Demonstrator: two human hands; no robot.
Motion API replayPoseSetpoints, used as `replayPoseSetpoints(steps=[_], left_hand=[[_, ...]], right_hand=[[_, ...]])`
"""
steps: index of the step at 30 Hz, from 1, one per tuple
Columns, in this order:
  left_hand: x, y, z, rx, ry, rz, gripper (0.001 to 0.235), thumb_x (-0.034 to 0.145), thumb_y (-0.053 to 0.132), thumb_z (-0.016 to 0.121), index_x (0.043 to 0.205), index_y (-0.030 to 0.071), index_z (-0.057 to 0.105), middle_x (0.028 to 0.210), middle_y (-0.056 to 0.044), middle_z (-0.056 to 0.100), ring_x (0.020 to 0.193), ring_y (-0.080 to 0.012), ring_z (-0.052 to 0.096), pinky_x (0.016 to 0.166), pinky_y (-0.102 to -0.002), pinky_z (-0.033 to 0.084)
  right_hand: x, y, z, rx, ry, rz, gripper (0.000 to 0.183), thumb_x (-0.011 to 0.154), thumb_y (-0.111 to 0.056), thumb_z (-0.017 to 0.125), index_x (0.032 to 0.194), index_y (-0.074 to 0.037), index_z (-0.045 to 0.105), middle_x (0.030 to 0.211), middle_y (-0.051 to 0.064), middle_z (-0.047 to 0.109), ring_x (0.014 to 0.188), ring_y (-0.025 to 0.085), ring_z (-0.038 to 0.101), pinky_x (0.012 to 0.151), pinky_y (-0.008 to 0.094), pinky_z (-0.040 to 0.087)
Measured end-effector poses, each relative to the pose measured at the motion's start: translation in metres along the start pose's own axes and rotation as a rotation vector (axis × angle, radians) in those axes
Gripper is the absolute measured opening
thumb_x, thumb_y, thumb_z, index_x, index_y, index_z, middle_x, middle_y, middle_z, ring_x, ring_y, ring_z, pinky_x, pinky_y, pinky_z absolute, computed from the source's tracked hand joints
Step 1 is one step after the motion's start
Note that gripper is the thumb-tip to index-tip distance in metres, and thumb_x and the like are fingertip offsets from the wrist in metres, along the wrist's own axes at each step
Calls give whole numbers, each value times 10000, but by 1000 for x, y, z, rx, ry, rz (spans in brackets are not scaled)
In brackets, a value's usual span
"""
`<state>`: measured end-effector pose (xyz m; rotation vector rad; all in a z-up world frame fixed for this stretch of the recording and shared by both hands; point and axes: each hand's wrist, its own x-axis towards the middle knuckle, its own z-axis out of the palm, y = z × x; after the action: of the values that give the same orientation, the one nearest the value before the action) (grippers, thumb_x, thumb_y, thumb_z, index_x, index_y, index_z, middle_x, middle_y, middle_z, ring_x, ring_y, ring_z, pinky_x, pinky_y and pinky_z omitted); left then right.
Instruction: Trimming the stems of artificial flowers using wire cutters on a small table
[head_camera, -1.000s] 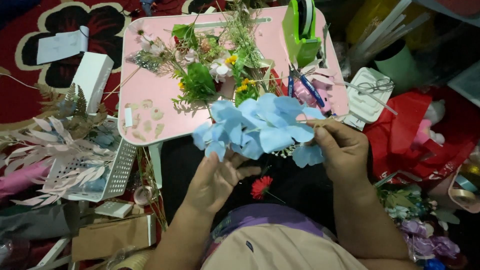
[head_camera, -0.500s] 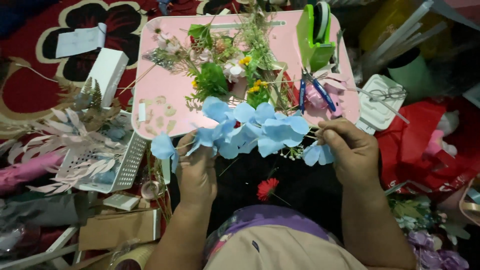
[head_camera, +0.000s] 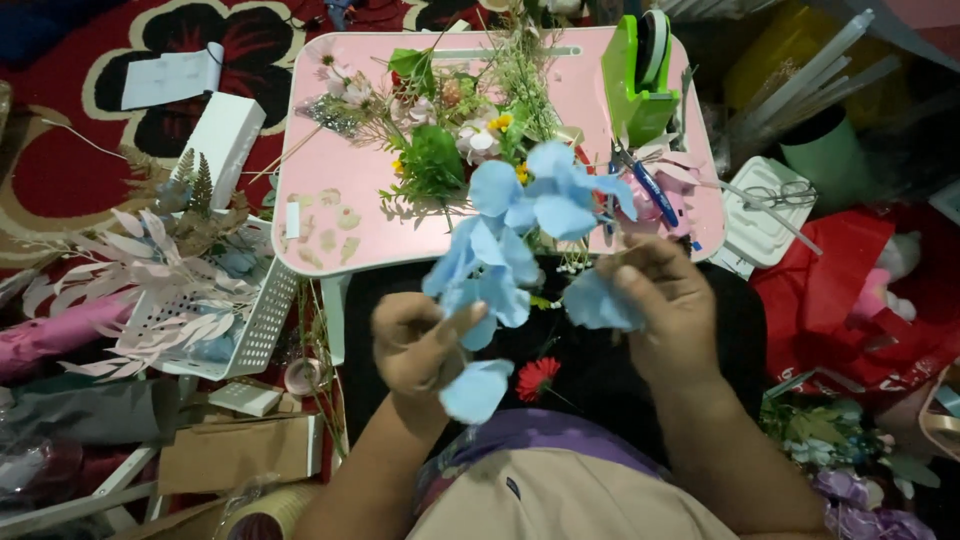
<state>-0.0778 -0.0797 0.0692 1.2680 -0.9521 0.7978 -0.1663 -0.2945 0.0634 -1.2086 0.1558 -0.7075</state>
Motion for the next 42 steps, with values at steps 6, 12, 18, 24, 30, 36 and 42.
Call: replayPoseSetpoints(steps=[6, 12, 18, 24, 30, 36, 42], left_hand=[[-28, -15, 15, 39, 80, 123, 193, 835, -28, 672, 984, -73, 786, 981, -211, 598, 513, -109, 313, 412, -257, 377], [-44, -15, 21, -88, 8, 3, 315, 888, -91, 667, 1199, -70, 710, 1263, -219, 617, 1040, -233, 662, 884, -328, 567], [-21, 10, 31, -143, -7, -141, 343, 879, -163, 615, 1198, -71, 703, 1159, -232, 673, 995, -298, 713, 824, -382, 610], [-10, 26, 26, -303, -94, -357, 298, 939, -19, 603, 1225, -80, 662, 1114, -256, 721, 998, -337, 728, 863, -441, 612], [-29, 27, 35, -494, -90, -533, 336, 1044, -41, 538, 1352, -173, 535, 1239, -266, 682, 1195, -163, 589, 1116, -265, 453], [7, 51, 34, -492, -113, -579, 155, 1037, -92, 507, 1053, -128, 657, 1068, -110, 594, 991, -59, 400, 1115, -205, 377], [-6, 42, 35, -532, -138, -549, 240, 1043, -140, 464, 1173, -150, 666, 1247, -146, 626, 1214, -11, 468, 1200, -208, 312]], right_hand=[[-6, 14, 0, 13, -90, 23, 353, 850, 82, 696, 1194, 66, 621, 884, 206, 718, 818, 243, 737, 763, 327, 590], [-9, 18, 4, -30, -126, -36, 372, 853, 102, 703, 1207, 96, 591, 895, 253, 720, 828, 269, 743, 772, 389, 616], [-15, 13, 10, -86, -183, -65, 370, 832, 92, 737, 1177, 78, 602, 873, 225, 715, 823, 232, 716, 764, 388, 602], [-16, 0, 19, -141, -216, -90, 271, 850, 66, 733, 1102, 83, 636, 871, 233, 718, 789, 212, 692, 728, 379, 590], [-15, -1, 21, -115, -267, -137, 218, 863, 139, 666, 1065, 72, 617, 704, 147, 629, 565, 155, 527, 545, 284, 499], [-20, -26, 42, -226, -225, -57, 220, 883, 126, 633, 1102, 133, 610, 715, 112, 597, 640, 135, 521, 650, 229, 497], [-25, -43, 59, -355, -175, 45, 257, 907, 112, 593, 1146, 206, 604, 730, 70, 558, 730, 111, 514, 776, 162, 492]])
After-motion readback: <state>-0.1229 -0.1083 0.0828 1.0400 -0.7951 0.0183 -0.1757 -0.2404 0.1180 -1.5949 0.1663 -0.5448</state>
